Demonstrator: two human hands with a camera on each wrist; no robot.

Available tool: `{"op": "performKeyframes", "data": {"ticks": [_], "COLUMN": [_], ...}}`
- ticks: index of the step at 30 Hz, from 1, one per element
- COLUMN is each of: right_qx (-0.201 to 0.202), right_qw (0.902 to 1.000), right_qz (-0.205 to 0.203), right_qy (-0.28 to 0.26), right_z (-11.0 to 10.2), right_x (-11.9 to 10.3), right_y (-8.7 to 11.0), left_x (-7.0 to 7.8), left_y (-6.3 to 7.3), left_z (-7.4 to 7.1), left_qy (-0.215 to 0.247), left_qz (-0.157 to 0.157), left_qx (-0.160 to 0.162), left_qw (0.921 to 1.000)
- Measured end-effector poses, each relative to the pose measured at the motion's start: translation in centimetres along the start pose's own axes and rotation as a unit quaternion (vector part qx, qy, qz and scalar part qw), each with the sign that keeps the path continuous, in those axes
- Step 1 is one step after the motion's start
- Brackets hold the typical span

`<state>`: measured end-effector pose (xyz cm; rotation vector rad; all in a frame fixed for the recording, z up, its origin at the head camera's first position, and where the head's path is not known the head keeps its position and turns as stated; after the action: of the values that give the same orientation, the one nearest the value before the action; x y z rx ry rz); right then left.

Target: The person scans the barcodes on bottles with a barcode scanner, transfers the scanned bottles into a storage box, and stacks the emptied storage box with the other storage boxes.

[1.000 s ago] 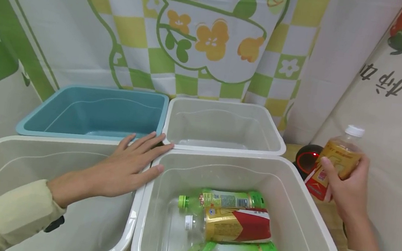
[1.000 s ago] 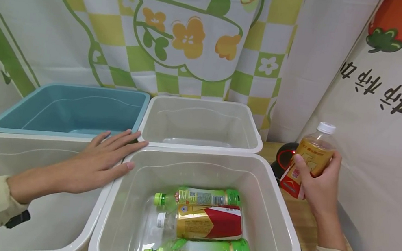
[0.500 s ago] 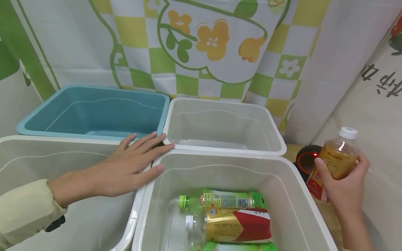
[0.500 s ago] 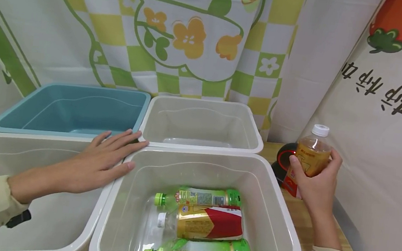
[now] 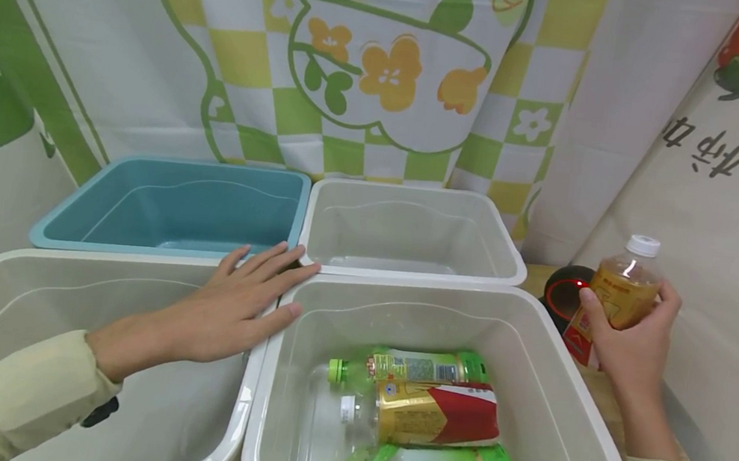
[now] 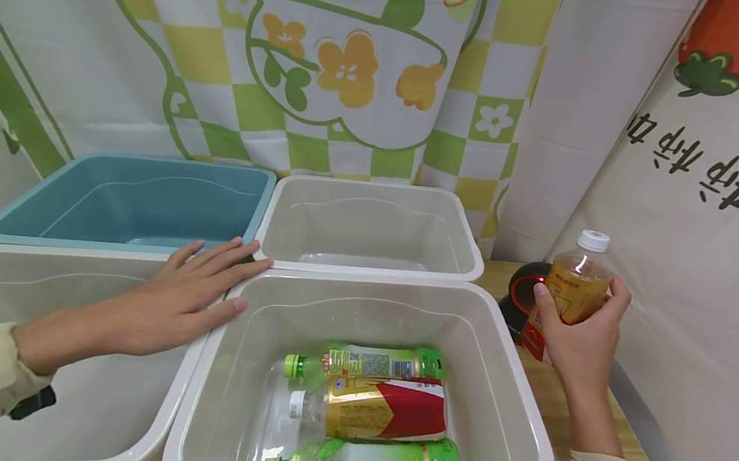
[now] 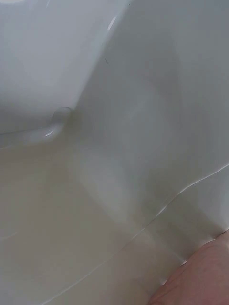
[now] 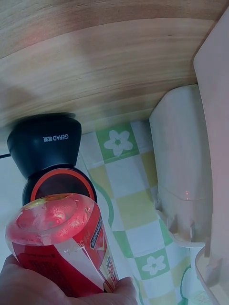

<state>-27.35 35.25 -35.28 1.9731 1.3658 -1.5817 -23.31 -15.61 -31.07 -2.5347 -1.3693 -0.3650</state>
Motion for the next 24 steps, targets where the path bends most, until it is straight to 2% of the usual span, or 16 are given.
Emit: {"op": "performKeyframes", "data": {"ticks": [12,19,24], "right_qx": [-0.023,-0.084,-0.108], "right_qw": [0.9997,0.9963,0.9939], "right_qz": [0.004,-0.015,-0.004], "right_qy": [0.012,0.011,-0.019], "right_z": [-0.1,-0.2,-0.1], "right_x": [0.0,-1.0,-1.0], "right_y": [-0.4,-0.7,-0.4], "left_x": [-0.1,-0.1,0.1], "left_y": [-0.3,-0.1,-0.1], "left_z": [0.0,-0.1,0.1], "left_qy": [0.001,0.001,0.004], "left_qz": [-0.002,-0.009,-0.005], "left_qx": [-0.001,0.006,0.008], "left_qw": [1.0000,0.9999,0.9999]}}
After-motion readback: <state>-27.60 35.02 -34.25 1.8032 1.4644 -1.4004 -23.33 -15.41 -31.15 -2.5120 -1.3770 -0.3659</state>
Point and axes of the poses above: each hand's wrist, its own y-axis away from the middle knuckle, its own z-axis out of the palm, x = y × z, the point moved 6 cm from there along -y, towards the middle knuckle
